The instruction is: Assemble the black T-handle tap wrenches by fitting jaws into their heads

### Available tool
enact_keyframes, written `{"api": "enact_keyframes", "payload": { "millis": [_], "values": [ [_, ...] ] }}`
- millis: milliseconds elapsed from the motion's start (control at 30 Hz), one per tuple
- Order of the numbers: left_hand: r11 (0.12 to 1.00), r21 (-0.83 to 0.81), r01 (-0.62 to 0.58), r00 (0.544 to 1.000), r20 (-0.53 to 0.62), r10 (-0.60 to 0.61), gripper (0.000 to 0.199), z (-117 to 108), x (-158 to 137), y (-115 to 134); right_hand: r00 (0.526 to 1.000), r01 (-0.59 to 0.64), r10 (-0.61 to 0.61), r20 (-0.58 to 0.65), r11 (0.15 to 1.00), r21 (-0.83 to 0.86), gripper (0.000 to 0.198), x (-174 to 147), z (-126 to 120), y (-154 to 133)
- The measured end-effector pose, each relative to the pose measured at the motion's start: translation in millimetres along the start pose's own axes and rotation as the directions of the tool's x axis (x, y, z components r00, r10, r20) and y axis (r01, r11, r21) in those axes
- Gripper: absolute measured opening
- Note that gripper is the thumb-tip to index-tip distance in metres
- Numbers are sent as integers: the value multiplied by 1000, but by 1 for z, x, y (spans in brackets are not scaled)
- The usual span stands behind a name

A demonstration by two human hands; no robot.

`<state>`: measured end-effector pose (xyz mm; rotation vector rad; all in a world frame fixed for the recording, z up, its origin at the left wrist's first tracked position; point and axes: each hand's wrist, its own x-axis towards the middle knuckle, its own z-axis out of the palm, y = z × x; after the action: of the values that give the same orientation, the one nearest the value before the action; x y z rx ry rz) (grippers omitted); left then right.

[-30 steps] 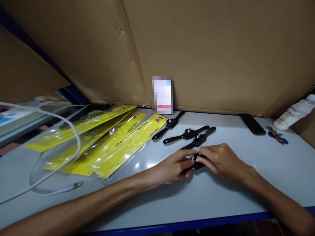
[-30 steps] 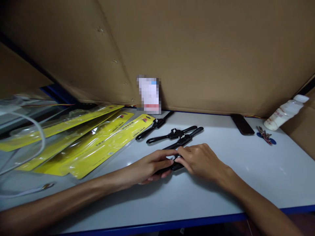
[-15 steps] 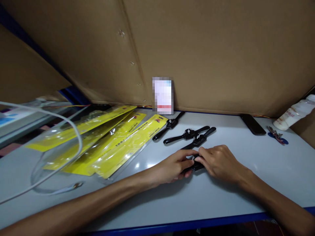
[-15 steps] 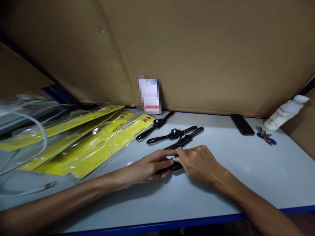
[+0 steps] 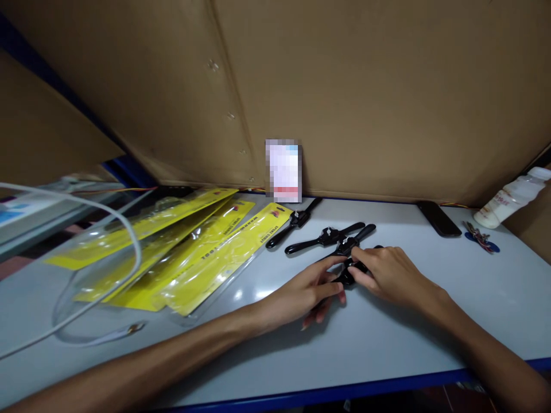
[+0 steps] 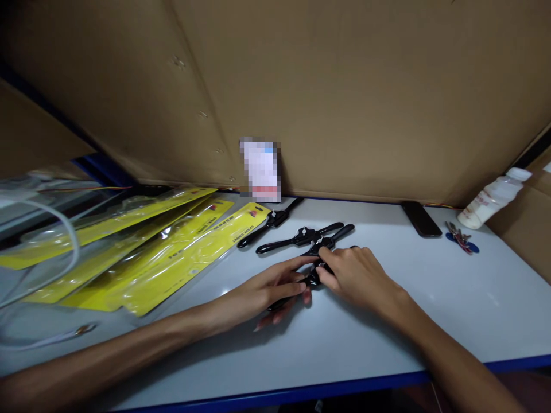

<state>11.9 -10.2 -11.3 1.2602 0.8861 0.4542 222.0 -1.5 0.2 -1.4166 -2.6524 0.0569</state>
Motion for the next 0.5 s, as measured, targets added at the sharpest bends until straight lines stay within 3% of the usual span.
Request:
{"api": "enact_keyframes", "payload": {
  "millis": [267,500],
  "values": [
    [991,-131,-16,1000,12,18,62,-5,7,-13,990,-143,144,8,986,-89,19,5,-1,15],
    [994,-109,-30,999,32,34,61,-3,5,-10,965,-262,259,-41,956,-129,22,8,-2,47]
  ]
}}
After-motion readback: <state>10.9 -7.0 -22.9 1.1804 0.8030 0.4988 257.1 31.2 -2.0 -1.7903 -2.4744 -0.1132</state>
